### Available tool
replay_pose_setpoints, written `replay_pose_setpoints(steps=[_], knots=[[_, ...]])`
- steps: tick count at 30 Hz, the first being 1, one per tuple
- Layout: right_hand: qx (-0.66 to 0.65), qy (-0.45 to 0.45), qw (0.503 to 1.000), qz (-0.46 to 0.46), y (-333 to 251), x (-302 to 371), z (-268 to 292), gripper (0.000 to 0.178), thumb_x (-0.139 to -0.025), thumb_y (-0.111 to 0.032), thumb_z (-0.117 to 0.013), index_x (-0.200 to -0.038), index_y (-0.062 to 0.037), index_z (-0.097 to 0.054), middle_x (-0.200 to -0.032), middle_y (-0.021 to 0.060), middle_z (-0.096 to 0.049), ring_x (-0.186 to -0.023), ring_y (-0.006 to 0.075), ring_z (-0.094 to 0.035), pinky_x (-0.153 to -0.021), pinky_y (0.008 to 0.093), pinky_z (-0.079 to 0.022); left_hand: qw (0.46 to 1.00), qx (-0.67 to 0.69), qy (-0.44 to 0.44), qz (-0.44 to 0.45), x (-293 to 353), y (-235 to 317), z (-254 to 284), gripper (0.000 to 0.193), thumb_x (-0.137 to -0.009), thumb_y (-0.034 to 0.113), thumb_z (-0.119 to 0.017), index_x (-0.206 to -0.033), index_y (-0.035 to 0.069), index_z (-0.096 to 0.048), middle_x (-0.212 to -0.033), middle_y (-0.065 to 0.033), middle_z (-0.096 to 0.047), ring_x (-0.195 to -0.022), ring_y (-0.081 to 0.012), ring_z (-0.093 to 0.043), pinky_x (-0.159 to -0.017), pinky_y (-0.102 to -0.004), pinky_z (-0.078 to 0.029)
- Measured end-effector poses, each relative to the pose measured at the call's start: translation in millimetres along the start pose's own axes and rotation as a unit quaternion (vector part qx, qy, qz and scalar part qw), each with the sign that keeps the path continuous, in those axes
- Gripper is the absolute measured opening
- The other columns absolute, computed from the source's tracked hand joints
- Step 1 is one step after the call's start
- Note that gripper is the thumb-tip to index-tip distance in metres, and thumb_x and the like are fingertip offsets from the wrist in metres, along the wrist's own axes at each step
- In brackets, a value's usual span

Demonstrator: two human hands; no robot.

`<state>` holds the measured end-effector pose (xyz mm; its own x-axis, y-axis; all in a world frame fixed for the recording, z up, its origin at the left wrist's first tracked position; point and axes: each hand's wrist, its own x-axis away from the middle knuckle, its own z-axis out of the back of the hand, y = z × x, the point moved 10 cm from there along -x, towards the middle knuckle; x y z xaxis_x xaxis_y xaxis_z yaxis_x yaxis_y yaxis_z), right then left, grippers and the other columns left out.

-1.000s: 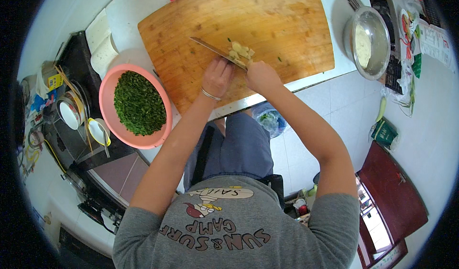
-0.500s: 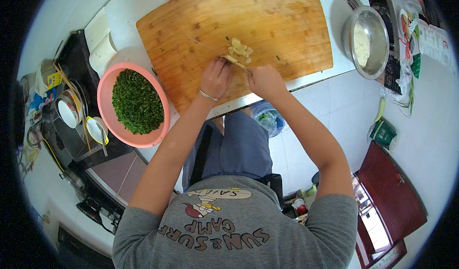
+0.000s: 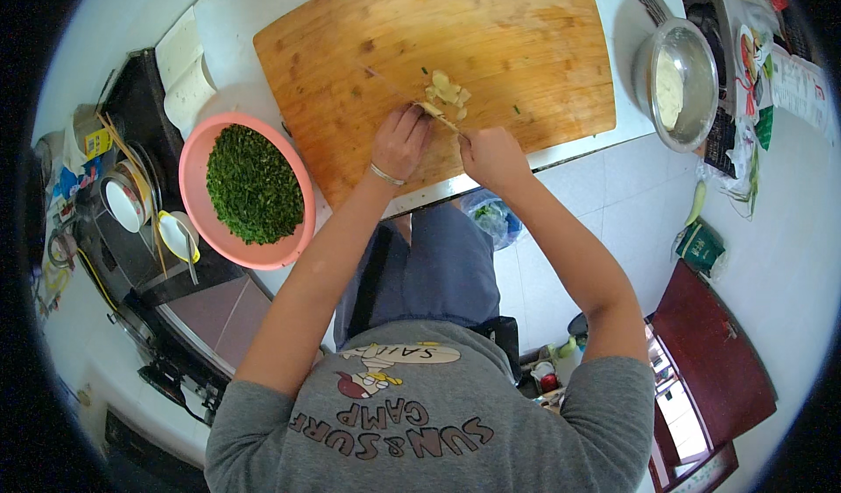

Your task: The person washes a knife at the sink, then moves to a wooden cutting board to slice and mince a light-colored vegetable. They repeatedly slice the vegetable into thin strips and then chop it into small pieces, gathering the pile with the knife blade.

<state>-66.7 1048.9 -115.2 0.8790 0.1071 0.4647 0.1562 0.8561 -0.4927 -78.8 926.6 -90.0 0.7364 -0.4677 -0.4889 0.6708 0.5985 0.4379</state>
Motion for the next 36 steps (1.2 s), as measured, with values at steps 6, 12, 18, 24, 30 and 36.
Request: replay_pose_setpoints(steps=[6, 12, 18, 24, 30, 36], knots=[[0.005, -0.006, 1.0, 0.012, -2, 3, 0, 0.026, -0.084, -0.02, -0.054, -0.075, 0.0011, -0.065, -0.069, 0.0255, -0.061, -0.066, 0.0436, -0.06, -0.063, 0.0509, -0.05, 0.999, 0.026, -0.017, 0.019, 0, -3, -2, 0.021, -0.067, 0.002, -0.064, -0.087, -0.002, -0.064, -0.093, -0.0137, -0.061, -0.088, -0.0278, -0.059, -0.074, -0.035, -0.053], [0.024, -0.042, 0.998, -0.028, -1, -4, -8, 0.027, -0.084, -0.02, -0.054, -0.075, 0.0026, -0.065, -0.07, 0.0272, -0.061, -0.069, 0.0434, -0.062, -0.065, 0.0504, -0.051, 0.999, 0.019, -0.013, 0.022, -2, -3, -1, 0.021, -0.066, 0.003, -0.065, -0.087, -0.003, -0.064, -0.094, -0.0142, -0.061, -0.088, -0.0282, -0.059, -0.075, -0.0353, -0.053], [0.048, -0.049, 0.997, -0.024, -4, -24, -16, 0.026, -0.082, -0.019, -0.055, -0.076, 0.0041, -0.066, -0.071, 0.0276, -0.062, -0.068, 0.0438, -0.062, -0.066, 0.0508, -0.052, 1.0, 0.009, -0.013, 0.019, -1, -2, -5, 0.022, -0.066, 0.004, -0.064, -0.088, -0.003, -0.064, -0.098, -0.0155, -0.061, -0.092, -0.0295, -0.059, -0.077, -0.0361, -0.053], [0.037, -0.089, 0.994, -0.052, -1, -12, -5, 0.024, -0.082, -0.017, -0.054, -0.075, 0.0031, -0.066, -0.073, 0.0267, -0.063, -0.071, 0.0429, -0.063, -0.068, 0.05, -0.052, 1.0, 0.016, -0.012, -0.004, 2, -3, -5, 0.021, -0.066, 0.006, -0.063, -0.086, -0.003, -0.064, -0.099, -0.0162, -0.061, -0.093, -0.031, -0.059, -0.079, -0.037, -0.052], [0.047, 0.0, 0.998, 0.031, -4, -28, -23, 0.023, -0.084, -0.016, -0.055, -0.08, 0.0037, -0.065, -0.069, 0.028, -0.059, -0.066, 0.0448, -0.059, -0.063, 0.0502, -0.049, 1.0, 0.016, -0.004, 0.011, 2, 0, -6, 0.022, -0.066, 0.006, -0.062, -0.087, -0.002, -0.064, -0.1, -0.0163, -0.06, -0.095, -0.0315, -0.058, -0.08, -0.037, -0.052], [-0.019, 0.043, 0.999, 0.022, -7, -43, -6, 0.025, -0.084, -0.021, -0.055, -0.08, 0.0011, -0.066, -0.07, 0.0255, -0.061, -0.068, 0.0433, -0.061, -0.065, 0.0492, -0.051, 0.999, 0.042, -0.024, 0.002, 3, 0, -6, 0.025, -0.064, 0.0, -0.067, -0.089, -0.003, -0.062, -0.097, -0.0173, -0.058, -0.088, -0.0332, -0.058, -0.076, -0.0381, -0.053]])
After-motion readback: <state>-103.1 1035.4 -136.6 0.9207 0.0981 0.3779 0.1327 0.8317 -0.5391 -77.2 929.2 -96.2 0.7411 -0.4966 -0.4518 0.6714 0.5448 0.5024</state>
